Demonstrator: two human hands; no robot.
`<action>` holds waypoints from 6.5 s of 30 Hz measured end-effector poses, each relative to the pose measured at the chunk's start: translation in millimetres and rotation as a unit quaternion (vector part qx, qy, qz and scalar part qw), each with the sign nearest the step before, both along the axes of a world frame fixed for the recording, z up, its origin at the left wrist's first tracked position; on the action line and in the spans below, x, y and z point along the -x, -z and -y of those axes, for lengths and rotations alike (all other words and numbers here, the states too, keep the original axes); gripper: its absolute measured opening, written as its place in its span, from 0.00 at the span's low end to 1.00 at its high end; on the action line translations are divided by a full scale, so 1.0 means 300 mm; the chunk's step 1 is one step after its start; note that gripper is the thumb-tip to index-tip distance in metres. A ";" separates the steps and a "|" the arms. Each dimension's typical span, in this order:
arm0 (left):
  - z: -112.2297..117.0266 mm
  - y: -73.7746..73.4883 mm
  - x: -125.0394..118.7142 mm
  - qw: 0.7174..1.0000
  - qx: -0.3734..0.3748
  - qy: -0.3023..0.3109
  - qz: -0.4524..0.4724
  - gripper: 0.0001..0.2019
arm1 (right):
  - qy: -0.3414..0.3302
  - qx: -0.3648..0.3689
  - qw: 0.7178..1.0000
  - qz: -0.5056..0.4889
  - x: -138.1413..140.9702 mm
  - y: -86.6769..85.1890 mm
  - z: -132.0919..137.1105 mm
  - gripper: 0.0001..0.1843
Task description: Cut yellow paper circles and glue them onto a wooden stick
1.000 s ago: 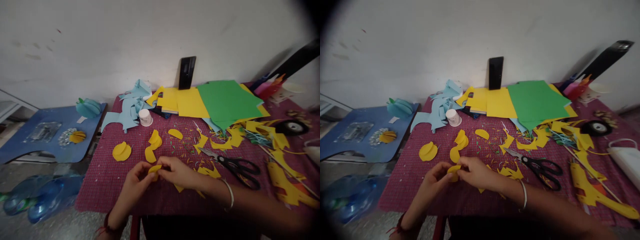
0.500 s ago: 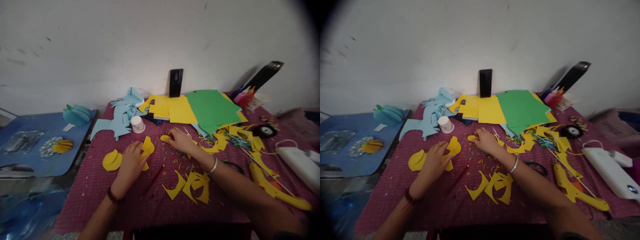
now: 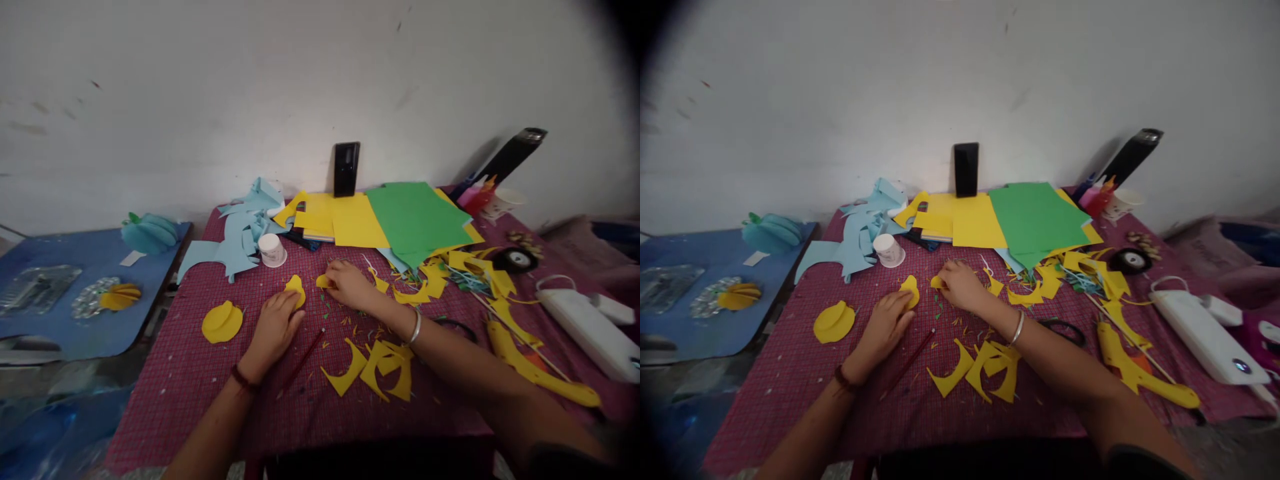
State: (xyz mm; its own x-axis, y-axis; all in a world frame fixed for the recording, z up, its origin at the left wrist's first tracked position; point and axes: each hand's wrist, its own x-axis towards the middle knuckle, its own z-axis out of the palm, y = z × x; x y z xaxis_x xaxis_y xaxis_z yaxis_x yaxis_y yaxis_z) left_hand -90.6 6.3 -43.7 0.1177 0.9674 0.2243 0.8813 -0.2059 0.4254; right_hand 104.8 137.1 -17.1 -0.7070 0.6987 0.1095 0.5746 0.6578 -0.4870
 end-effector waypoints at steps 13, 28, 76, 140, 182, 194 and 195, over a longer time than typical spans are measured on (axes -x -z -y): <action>0.179 -0.104 -0.132 0.996 -0.064 0.058 0.027 0.10 | 0.201 0.289 0.897 -0.269 -0.361 -0.066 0.191 0.18; 0.238 -0.018 -0.057 0.988 -0.116 -0.049 -0.093 0.09 | 0.178 0.247 0.884 -0.354 -0.524 0.115 0.373 0.10; -0.093 -0.096 -0.276 0.862 0.180 -0.048 0.471 0.08 | 0.123 0.580 0.724 -0.353 -0.284 0.021 0.186 0.17; -0.091 -0.178 0.007 0.964 -0.074 -0.227 0.122 0.09 | -0.069 0.036 0.995 -0.057 -0.268 0.036 0.169 0.11; -0.287 -0.126 -0.313 0.937 0.176 0.023 0.302 0.16 | 0.068 0.024 0.989 -0.125 -0.313 -0.047 0.174 0.11; -0.159 -0.050 -0.234 0.985 -0.089 0.043 0.138 0.06 | 0.134 0.081 0.985 -0.076 -0.301 0.016 0.142 0.10; -0.168 -0.034 -0.213 0.986 -0.097 0.048 0.125 0.06 | 0.143 0.080 0.984 -0.070 -0.302 0.020 0.136 0.10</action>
